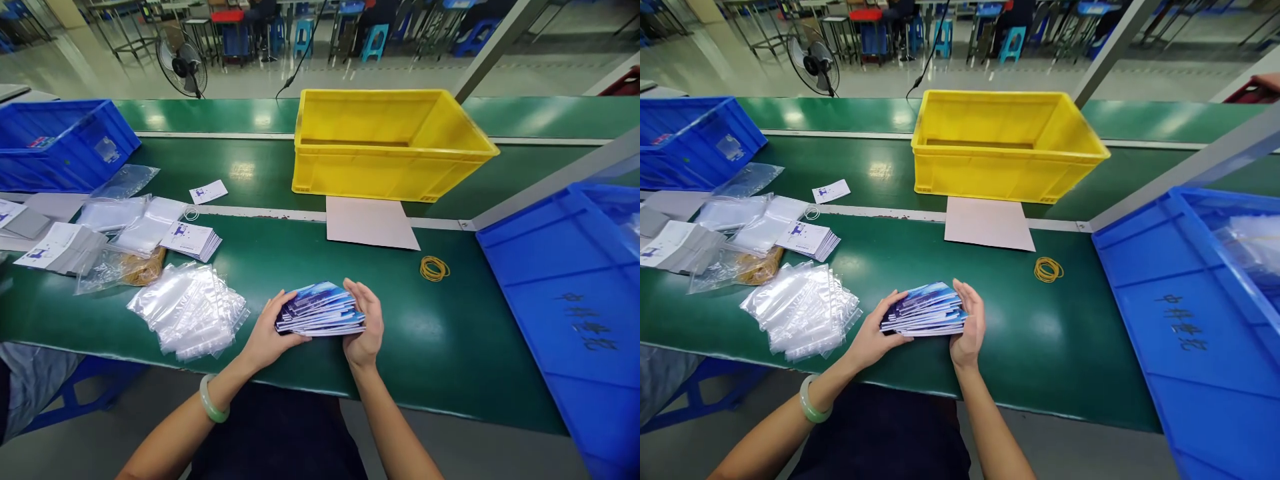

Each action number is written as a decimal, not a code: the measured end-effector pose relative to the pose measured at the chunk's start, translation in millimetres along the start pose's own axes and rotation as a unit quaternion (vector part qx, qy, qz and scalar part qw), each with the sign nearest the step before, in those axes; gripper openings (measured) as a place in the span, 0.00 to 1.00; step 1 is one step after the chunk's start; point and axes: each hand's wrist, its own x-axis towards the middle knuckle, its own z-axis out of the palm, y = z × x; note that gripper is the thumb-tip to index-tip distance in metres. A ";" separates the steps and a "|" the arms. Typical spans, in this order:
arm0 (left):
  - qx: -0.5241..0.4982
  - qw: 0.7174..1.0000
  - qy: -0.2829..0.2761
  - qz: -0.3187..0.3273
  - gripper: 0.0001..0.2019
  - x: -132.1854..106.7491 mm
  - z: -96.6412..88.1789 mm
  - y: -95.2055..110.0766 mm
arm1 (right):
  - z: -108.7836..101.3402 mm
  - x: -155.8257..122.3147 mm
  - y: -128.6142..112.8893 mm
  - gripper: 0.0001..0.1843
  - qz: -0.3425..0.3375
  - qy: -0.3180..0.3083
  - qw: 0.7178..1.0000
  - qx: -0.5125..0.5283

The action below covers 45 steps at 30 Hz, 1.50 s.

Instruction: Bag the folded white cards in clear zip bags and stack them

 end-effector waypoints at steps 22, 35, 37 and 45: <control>-0.069 0.984 0.167 -0.008 0.21 20.9 13.9 -1.6 | 21.8 0.8 10.2 0.33 0.032 -0.065 0.997 0.041; -0.164 0.983 0.069 0.036 0.37 6.5 16.3 -7.5 | 12.5 -14.9 11.5 0.45 0.022 -0.127 0.991 -0.046; -0.177 0.982 0.055 0.028 0.39 5.0 18.4 -6.4 | 11.0 -9.7 7.5 0.36 0.039 -0.095 0.992 -0.067; -0.174 0.982 -0.076 -0.003 0.37 -26.1 11.8 2.0 | -39.5 89.2 -42.1 0.28 0.053 -0.299 0.904 -0.300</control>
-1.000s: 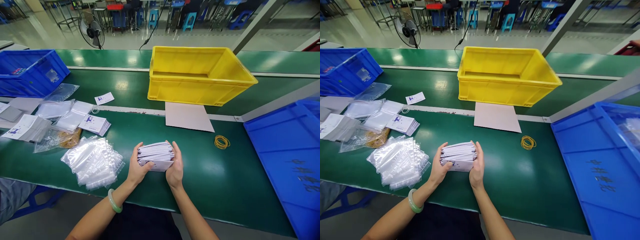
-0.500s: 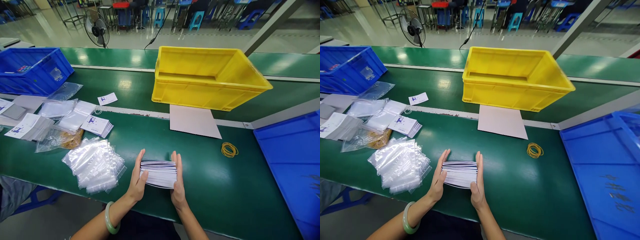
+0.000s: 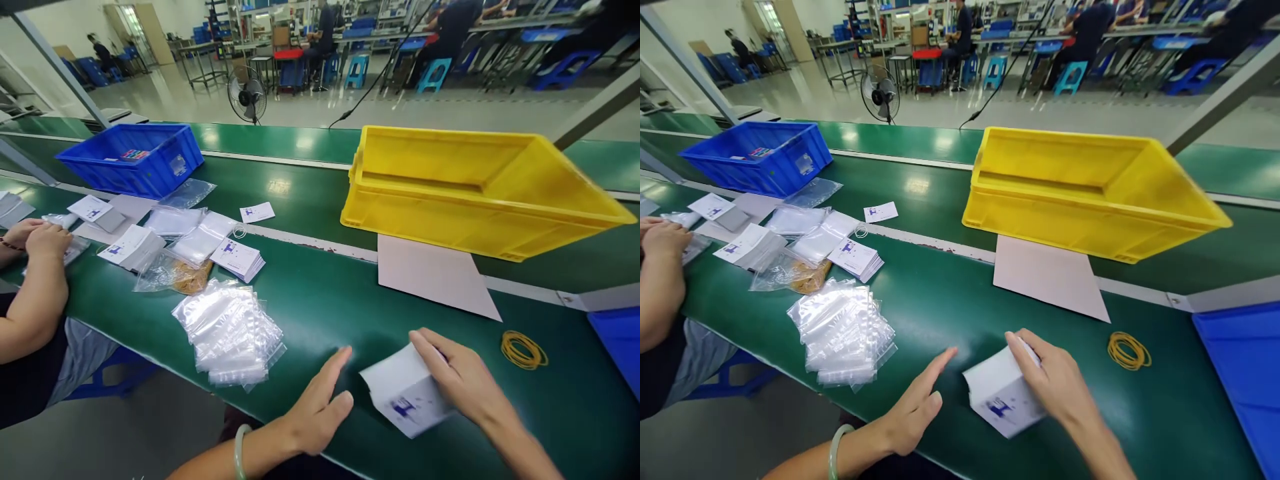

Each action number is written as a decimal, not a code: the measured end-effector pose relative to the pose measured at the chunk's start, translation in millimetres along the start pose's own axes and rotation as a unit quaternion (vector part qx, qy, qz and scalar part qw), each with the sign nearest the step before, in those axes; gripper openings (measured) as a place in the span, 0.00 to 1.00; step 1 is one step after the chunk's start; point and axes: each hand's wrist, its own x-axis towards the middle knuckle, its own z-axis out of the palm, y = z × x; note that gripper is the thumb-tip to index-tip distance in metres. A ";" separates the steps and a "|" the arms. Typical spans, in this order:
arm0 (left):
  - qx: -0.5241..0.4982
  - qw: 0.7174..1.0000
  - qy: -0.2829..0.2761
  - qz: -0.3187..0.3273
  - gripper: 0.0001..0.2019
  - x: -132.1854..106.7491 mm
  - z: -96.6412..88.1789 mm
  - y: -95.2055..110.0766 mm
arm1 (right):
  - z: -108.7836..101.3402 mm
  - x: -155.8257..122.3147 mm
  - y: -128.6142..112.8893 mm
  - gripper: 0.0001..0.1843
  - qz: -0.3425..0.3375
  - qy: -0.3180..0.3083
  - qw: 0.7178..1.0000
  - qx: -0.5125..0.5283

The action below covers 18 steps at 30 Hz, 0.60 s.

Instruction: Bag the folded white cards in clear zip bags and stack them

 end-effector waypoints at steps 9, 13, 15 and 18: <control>-0.060 0.989 0.130 -0.030 0.31 -35.4 -39.3 -9.9 | -13.1 61.4 11.2 0.35 -0.063 0.030 0.953 -0.295; -0.084 0.988 0.132 0.002 0.30 -39.5 -53.4 -28.6 | 25.1 82.7 -66.0 0.42 -0.161 0.004 0.957 -0.241; -0.080 0.991 0.110 0.019 0.32 -37.8 -59.8 -40.1 | 55.2 96.0 -120.2 0.51 -0.174 -0.069 0.948 -0.258; -0.070 0.995 0.065 0.033 0.34 -35.1 -70.7 -56.0 | 108.9 122.1 -191.7 0.63 -0.193 -0.111 0.940 -0.257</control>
